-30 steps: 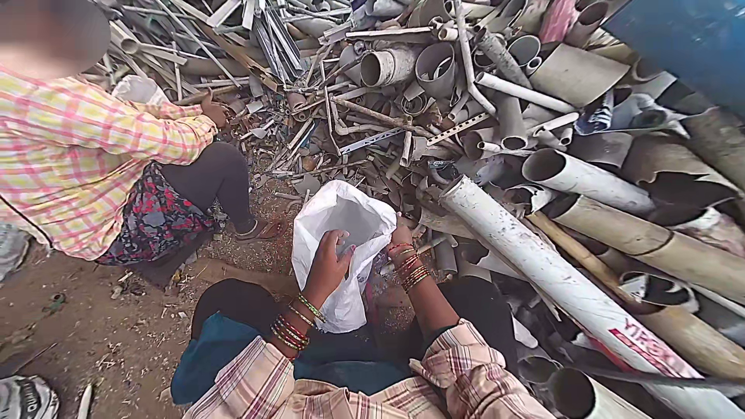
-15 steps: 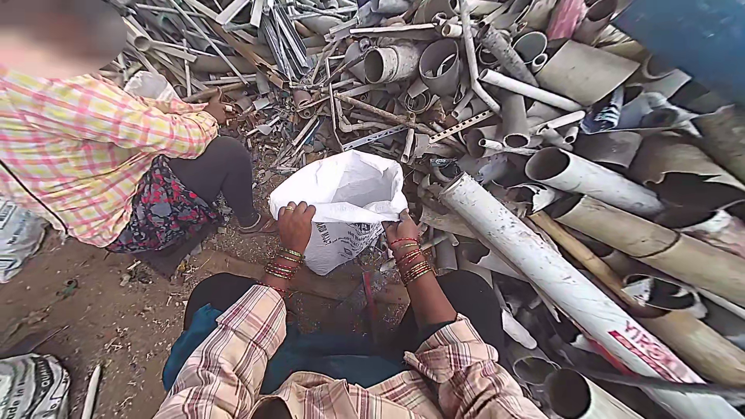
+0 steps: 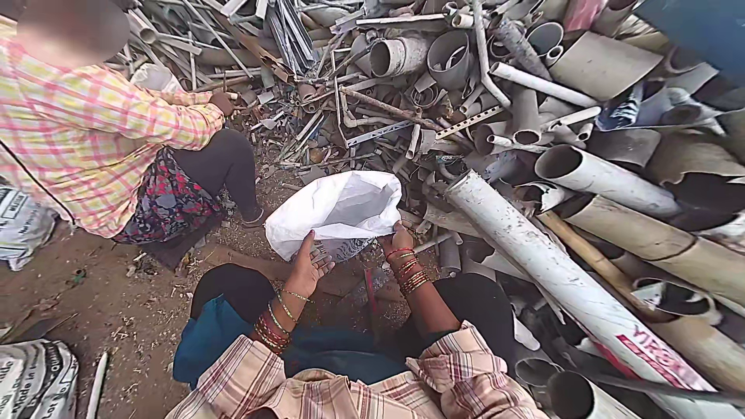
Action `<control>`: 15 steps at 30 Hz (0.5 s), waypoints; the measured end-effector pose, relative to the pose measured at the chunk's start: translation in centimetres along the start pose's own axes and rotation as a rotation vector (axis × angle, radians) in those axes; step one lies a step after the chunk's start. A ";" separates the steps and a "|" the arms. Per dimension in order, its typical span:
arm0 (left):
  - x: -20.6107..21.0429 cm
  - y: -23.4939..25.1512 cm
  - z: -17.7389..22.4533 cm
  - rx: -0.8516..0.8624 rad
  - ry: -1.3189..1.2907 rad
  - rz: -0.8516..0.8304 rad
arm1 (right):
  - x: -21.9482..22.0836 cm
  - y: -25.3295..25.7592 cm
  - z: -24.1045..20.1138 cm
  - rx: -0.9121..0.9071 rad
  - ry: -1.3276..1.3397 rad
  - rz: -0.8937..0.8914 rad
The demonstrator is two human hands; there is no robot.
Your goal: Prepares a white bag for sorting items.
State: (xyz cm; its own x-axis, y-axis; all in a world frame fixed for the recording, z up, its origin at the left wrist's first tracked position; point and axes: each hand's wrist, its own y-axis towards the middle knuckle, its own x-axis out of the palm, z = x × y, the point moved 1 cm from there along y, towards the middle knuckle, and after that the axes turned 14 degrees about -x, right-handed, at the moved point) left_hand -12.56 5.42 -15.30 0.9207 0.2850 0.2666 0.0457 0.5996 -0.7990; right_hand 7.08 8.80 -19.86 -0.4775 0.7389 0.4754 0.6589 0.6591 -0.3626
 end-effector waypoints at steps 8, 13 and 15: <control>-0.6 7.0 5.0 0.394 -0.445 0.080 | -0.6 -0.4 0.8 0.145 -0.032 -0.206; -1.7 9.6 3.2 0.382 -0.488 0.014 | -2.9 2.2 3.6 0.289 -0.345 -0.201; -0.9 9.8 1.9 0.370 -0.414 0.033 | -4.1 3.1 5.8 0.263 -0.529 -0.205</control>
State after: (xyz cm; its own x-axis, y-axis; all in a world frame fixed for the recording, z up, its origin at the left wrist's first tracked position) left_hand -13.71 12.49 -22.38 0.6871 0.5330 0.4938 -0.1880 0.7870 -0.5877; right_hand 7.67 8.66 -27.59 -0.8468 0.5184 0.1189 0.3904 0.7577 -0.5229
